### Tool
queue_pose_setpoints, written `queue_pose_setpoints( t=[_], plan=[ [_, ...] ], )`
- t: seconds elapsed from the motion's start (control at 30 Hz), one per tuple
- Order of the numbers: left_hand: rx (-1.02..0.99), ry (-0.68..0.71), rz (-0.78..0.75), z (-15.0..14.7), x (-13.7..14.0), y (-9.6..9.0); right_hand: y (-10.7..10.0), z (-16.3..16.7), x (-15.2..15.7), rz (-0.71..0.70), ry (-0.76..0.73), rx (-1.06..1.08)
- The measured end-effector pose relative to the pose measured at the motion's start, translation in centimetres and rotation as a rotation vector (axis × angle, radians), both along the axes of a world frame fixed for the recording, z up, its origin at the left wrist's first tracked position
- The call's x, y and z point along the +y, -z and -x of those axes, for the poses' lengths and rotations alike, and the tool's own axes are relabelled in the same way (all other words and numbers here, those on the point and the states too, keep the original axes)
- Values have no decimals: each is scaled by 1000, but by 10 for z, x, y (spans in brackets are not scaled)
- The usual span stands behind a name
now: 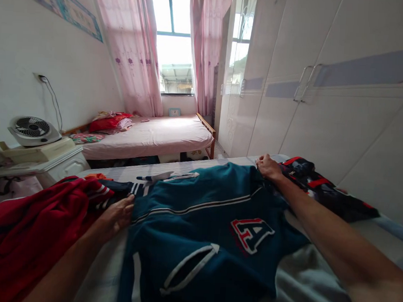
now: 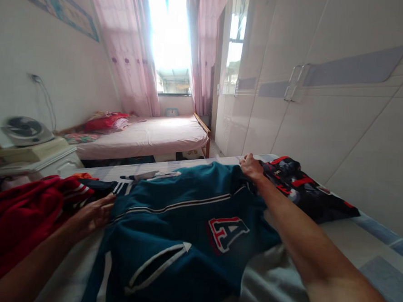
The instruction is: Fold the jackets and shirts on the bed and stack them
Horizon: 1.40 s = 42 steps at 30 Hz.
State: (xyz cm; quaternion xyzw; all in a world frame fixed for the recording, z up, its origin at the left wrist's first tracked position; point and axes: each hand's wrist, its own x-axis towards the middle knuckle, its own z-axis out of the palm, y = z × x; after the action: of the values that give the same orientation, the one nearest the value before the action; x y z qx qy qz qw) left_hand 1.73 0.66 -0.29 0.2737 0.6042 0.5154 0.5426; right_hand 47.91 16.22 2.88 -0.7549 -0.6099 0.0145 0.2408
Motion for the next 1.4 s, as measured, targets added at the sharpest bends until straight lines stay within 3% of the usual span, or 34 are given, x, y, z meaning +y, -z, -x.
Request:
queue_pose_setpoints(
  t=[0.17,0.3,0.4,0.47,0.57,0.67,0.73,0.8,0.87,1.03,1.1,1.17,1.3,1.4],
  plan=[
    [3,163,83,5,-15,28,38,-21,-34,90,-184,-42],
    [-8,164,17,5,-30,25,47,-20,-55,-20,-429,-233],
    [-58,165,-12,-4,-30,22,51,-6,-53,-139,-508,-467],
    [-87,192,23,-12,-26,22,52,3,-48,-181,-509,-559],
    [-67,109,81,-17,-19,21,47,1,-37,-226,-474,-540],
    [-24,30,105,-15,-15,21,37,-24,-26,-286,-166,-250],
    [-41,59,125,-13,-15,21,32,-44,-24,-268,46,-92],
    [-61,90,121,-12,-17,23,32,-59,-29,-228,138,-64],
    [-76,106,99,-12,-22,26,36,-64,-44,-199,127,-58],
    [-162,232,96,-12,-41,30,59,-48,-106,65,-141,-51],
    [-146,309,116,-17,-47,27,65,-40,-126,133,-118,-85],
    [-77,283,106,-25,-50,15,61,-34,-138,169,-102,-90],
    [23,112,-36,-34,-68,-26,25,-40,-149,125,-156,92],
    [23,179,7,-20,-101,-40,5,-71,-170,202,-248,295]
  ],
)
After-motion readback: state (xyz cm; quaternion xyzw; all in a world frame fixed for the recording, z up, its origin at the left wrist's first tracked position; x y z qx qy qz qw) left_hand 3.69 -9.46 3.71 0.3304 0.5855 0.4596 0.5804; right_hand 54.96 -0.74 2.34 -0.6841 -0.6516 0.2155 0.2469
